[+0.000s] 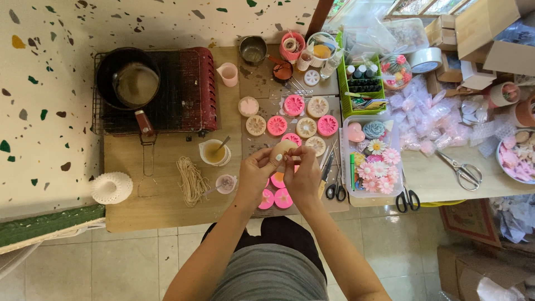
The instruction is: Preparing molds and wicks, then pouring melted wax and adding decorative elements to create floral candles.
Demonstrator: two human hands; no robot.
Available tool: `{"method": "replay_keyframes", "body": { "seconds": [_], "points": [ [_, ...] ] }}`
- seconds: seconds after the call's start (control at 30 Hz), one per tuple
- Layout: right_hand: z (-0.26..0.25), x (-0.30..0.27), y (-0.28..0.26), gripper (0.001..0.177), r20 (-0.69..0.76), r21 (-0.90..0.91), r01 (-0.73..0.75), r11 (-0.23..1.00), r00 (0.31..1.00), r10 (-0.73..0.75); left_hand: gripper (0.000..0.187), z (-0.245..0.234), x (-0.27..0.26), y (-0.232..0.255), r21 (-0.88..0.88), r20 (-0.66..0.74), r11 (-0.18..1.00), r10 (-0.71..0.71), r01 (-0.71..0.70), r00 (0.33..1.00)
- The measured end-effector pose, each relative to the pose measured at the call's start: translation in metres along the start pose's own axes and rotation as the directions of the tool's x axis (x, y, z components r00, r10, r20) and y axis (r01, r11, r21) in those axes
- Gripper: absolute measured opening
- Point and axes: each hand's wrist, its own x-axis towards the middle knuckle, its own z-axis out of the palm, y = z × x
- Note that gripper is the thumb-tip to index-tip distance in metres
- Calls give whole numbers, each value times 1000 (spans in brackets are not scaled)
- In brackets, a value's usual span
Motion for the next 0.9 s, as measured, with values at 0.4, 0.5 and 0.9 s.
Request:
{"method": "replay_keyframes", "body": {
  "seconds": [0.4,0.5,0.9],
  "points": [
    [-17,18,-6,51,205,74,7,997,979,-22,33,-9,2,-8,-141,-35,983,-121,115,992],
    [-14,17,-2,47,186,14,45,999,981,-47,34,-3,-3,-2,-164,-47,977,-146,137,988],
    [-14,29,23,37,325,155,-109,982,944,53,31,-30,34,-76,-304,-130,931,-249,200,960]
  ]
}}
